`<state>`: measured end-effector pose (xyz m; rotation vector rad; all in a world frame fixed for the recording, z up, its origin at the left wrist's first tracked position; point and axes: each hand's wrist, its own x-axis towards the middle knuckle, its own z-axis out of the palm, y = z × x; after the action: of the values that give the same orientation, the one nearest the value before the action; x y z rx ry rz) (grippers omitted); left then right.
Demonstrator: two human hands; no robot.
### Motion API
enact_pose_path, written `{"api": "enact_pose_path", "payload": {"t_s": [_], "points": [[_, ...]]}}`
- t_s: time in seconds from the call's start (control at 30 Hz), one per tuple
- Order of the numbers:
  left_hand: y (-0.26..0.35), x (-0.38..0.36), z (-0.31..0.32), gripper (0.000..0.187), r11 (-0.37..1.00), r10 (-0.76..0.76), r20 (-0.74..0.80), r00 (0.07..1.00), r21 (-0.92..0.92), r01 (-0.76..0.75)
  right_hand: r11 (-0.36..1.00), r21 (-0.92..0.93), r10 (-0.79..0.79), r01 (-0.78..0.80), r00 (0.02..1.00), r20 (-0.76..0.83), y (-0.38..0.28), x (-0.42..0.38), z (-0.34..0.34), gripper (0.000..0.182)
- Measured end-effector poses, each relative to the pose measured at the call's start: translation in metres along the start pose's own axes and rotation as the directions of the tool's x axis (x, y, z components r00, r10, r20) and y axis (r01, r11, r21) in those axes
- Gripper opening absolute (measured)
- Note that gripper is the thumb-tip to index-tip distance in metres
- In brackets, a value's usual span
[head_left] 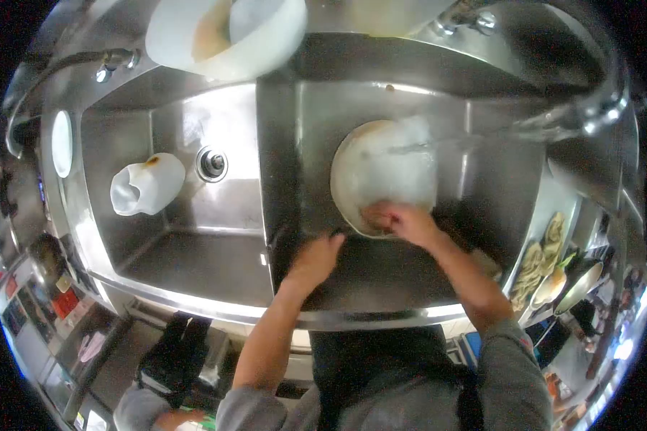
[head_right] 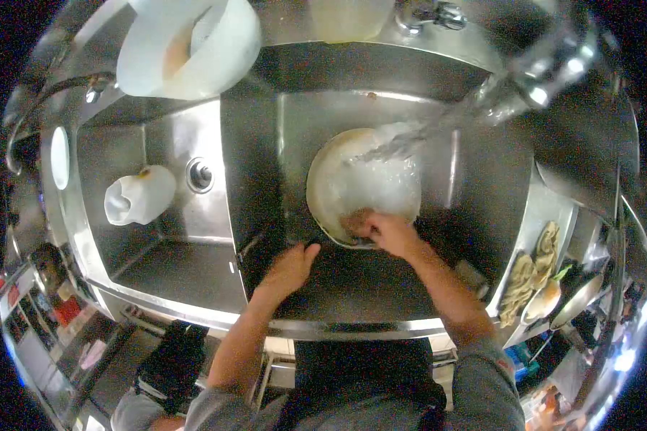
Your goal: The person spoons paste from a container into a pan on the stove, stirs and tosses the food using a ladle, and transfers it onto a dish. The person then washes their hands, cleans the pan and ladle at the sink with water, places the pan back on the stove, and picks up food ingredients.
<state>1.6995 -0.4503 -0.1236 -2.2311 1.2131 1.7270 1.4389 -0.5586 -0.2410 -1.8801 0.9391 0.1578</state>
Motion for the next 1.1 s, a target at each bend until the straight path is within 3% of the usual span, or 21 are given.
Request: {"api": "enact_pose_path", "payload": {"t_s": [0.1,0.17,0.23,0.27,0.3,0.37,0.43,0.47,0.53,0.57,0.63,0.67,0.7,0.73,0.8,0.83,0.9,0.93,1.0,1.07,1.1], "points": [[-0.006,0.005,-0.006,0.058,1.0,-0.003,0.022,1.0,-0.009,0.003,0.901,-0.343,0.302,-0.267,0.952,0.053,0.014,0.024,-0.046,0.034],[-0.001,0.003,-0.009,0.058,1.0,-0.001,0.064,0.998,-0.006,0.002,0.764,-0.63,0.141,-0.137,0.989,-0.044,0.076,0.066,-0.029,0.037],[0.003,0.004,-0.01,0.059,0.999,-0.035,0.036,0.999,0.0,0.035,0.91,-0.287,0.285,-0.299,0.954,-0.089,0.089,0.107,-0.012,0.04],[0.0,0.007,-0.006,0.059,1.0,-0.03,0.038,0.999,-0.001,0.03,0.995,-0.096,-0.016,-0.016,0.945,-0.328,0.055,0.126,0.005,0.036],[-0.005,0.01,0.0,0.059,1.0,-0.003,-0.028,1.0,-0.013,0.003,0.951,0.009,-0.246,0.309,0.775,-0.582,0.017,0.142,0.021,0.033],[-0.006,0.008,0.007,0.059,0.999,0.03,-0.091,0.995,-0.03,-0.033,0.988,-0.14,-0.08,0.061,0.988,-0.134,-0.008,0.133,0.032,0.03],[-0.008,0.006,0.002,0.061,0.996,0.091,-0.161,0.983,0.015,-0.089,0.999,0.006,-0.043,0.043,0.999,0.017,-0.013,0.083,0.026,0.028],[-0.006,0.004,-0.003,0.061,0.996,0.092,-0.169,0.981,0.014,-0.091,0.996,-0.04,0.078,-0.076,0.994,0.07,-0.009,0.061,0.015,0.035],[-0.001,0.002,-0.012,0.063,0.999,-0.027,0.083,0.996,0.028,0.025,0.953,-0.142,0.287,-0.269,0.949,0.13,0.019,0.04,-0.018,0.041],[-0.003,0.004,-0.008,0.063,0.999,-0.035,0.084,0.996,0.026,0.033,0.918,-0.194,0.375,-0.346,0.916,0.141,0.034,0.045,-0.032,0.041],[-0.006,0.006,0.007,0.065,0.996,0.093,-0.051,0.994,0.003,-0.093,0.738,-0.668,0.38,-0.1,0.879,0.287,0.045,0.077,-0.055,0.042],[-0.008,0.007,0.009,0.065,0.996,0.087,-0.029,0.996,-0.004,-0.087,0.832,-0.551,0.15,-0.074,0.984,0.095,0.077,0.094,-0.041,0.04],[-0.009,0.009,0.008,0.064,0.999,0.038,-0.017,0.999,0.004,-0.038,0.9,-0.436,-0.051,-0.014,0.989,-0.138,0.111,0.101,-0.025,0.038],[-0.007,0.01,0.008,0.063,1.0,-0.01,0.0,1.0,0.014,0.01,0.857,-0.493,0.123,-0.148,0.989,-0.082,0.053,0.12,-0.038,0.039],[0.005,0.008,-0.005,0.06,0.993,-0.075,-0.006,0.997,0.086,0.076,0.942,-0.217,-0.319,0.256,0.883,-0.344,0.042,0.128,-0.052,0.039],[0.008,0.007,-0.012,0.057,0.976,-0.135,-0.048,0.99,0.166,0.141,0.944,-0.213,-0.315,0.253,0.883,-0.347,0.041,0.132,-0.061,0.039],[0.006,0.01,-0.009,0.057,0.972,-0.123,-0.116,0.986,0.186,0.143,0.989,0.11,-0.081,0.098,0.985,-0.15,0.043,0.136,-0.089,0.035],[0.008,0.012,-0.01,0.057,0.974,-0.123,-0.148,0.981,0.172,0.148,0.837,-0.517,0.201,-0.179,0.979,-0.013,0.05,0.128,-0.084,0.033],[0.005,0.017,-0.009,0.058,0.975,-0.133,-0.187,0.973,0.153,0.163,0.873,-0.398,0.338,-0.282,0.938,0.075,0.007,0.081,-0.094,0.036],[-0.003,0.021,0.0,0.06,0.985,-0.068,-0.195,0.978,0.139,0.097,0.972,-0.026,0.233,-0.232,0.966,0.114,0.032,0.055,-0.033,0.036],[-0.003,0.019,0.0,0.06,0.985,-0.067,-0.195,0.978,0.143,0.096,0.974,0.032,0.218,-0.225,0.964,0.15,0.011,0.046,-0.018,0.037]]}}
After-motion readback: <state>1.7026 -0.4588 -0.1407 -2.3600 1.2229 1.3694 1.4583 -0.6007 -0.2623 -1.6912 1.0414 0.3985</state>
